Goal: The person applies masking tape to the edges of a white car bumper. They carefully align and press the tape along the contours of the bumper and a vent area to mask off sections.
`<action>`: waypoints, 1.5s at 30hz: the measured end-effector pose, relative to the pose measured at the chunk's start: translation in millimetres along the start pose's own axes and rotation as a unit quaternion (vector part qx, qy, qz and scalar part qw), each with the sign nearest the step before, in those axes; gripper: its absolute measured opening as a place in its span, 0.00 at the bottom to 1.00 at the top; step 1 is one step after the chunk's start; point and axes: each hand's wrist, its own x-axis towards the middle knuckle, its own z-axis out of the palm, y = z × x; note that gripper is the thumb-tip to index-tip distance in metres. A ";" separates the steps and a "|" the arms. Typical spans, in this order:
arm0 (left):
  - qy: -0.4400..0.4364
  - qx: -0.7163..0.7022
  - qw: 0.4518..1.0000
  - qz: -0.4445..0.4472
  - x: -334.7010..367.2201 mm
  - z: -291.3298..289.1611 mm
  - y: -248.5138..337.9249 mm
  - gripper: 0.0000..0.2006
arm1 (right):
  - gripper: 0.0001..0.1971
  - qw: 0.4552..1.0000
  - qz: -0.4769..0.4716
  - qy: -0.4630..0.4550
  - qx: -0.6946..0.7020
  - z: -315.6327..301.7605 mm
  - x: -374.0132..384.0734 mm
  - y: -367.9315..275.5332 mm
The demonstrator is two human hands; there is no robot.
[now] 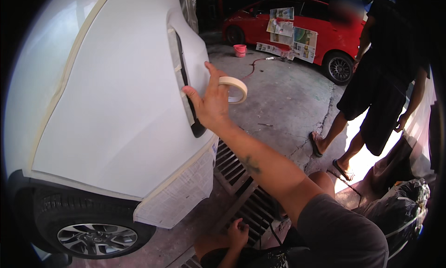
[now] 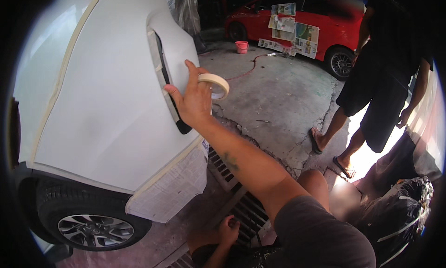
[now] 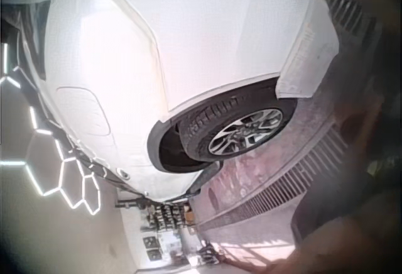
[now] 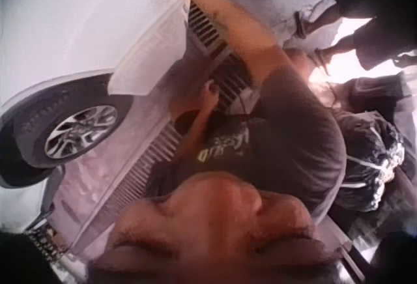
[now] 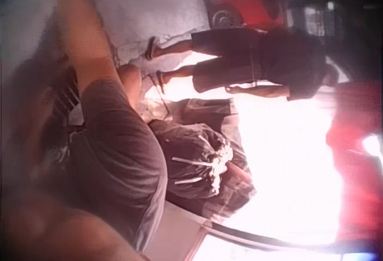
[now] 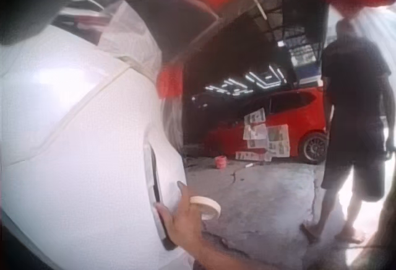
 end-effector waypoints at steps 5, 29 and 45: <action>0.023 -0.065 0.995 -0.069 -6.8 -9.8 14.5 0.22 | 0.46 0.998 -0.031 0.046 0.006 8.5 -31.1 -14.8; 0.037 -0.123 0.990 -0.057 -10.0 -6.4 21.8 0.22 | 0.48 0.973 0.224 -0.005 0.059 19.2 -94.0 -3.9; 0.111 -0.022 0.989 0.091 8.9 47.5 -66.3 0.19 | 0.54 0.970 0.227 -0.076 0.034 13.9 -64.3 -22.7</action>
